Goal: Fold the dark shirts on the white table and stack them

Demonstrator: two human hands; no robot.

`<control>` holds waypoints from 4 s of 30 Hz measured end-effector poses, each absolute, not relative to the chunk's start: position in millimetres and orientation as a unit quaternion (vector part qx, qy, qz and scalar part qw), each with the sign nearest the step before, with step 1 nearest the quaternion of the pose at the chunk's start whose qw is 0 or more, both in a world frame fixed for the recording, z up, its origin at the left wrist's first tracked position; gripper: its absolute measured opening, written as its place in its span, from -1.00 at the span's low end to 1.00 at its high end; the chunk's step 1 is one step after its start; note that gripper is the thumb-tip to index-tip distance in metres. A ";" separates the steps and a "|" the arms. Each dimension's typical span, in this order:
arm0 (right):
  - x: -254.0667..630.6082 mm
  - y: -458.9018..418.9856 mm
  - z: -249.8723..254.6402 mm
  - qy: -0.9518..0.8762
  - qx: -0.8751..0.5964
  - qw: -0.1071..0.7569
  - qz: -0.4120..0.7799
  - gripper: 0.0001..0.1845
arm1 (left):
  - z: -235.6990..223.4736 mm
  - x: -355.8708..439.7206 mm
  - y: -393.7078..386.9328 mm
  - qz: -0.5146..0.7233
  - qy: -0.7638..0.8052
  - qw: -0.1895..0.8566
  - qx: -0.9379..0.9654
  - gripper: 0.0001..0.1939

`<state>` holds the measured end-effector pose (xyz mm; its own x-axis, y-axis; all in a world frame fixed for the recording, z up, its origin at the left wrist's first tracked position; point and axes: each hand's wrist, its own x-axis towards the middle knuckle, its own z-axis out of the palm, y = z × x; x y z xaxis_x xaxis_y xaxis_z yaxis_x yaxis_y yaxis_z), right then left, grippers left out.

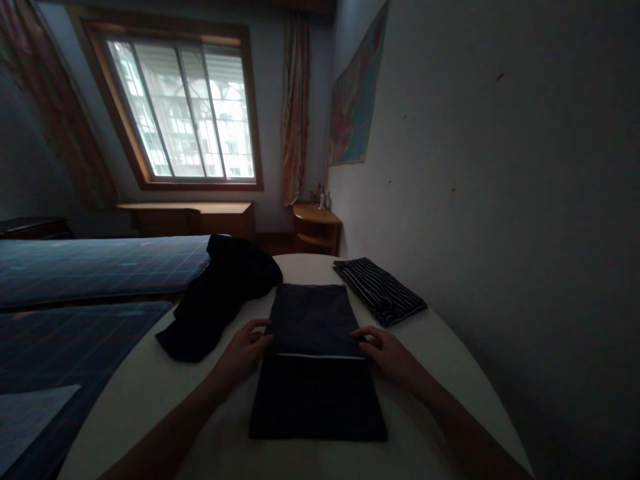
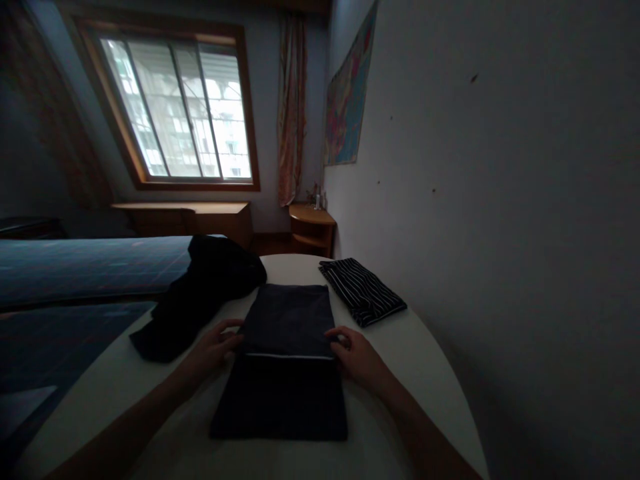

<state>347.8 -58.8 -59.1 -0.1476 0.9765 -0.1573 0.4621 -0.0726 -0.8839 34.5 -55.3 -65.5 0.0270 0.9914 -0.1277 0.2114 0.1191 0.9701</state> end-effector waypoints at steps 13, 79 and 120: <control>346.8 -61.7 -58.1 -0.699 -0.574 0.274 0.326 -0.58 | -74.7 32.1 -45.8 0.418 0.563 0.503 0.505 -0.31; 318.1 -148.6 -12.6 -0.765 -0.628 0.049 0.130 -0.67 | -56.3 15.2 -125.9 0.229 0.562 0.104 0.788 -0.62; 307.6 -127.5 -32.9 -0.921 -0.336 0.050 0.188 -0.25 | -35.5 38.0 -129.3 0.041 0.380 0.222 0.897 -0.51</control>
<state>307.6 -127.5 -32.9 -0.7689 0.6384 -0.0345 0.6009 0.7032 -0.3799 38.0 -129.3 -35.5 0.7077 0.7002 -0.0943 0.6633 -0.6126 0.4298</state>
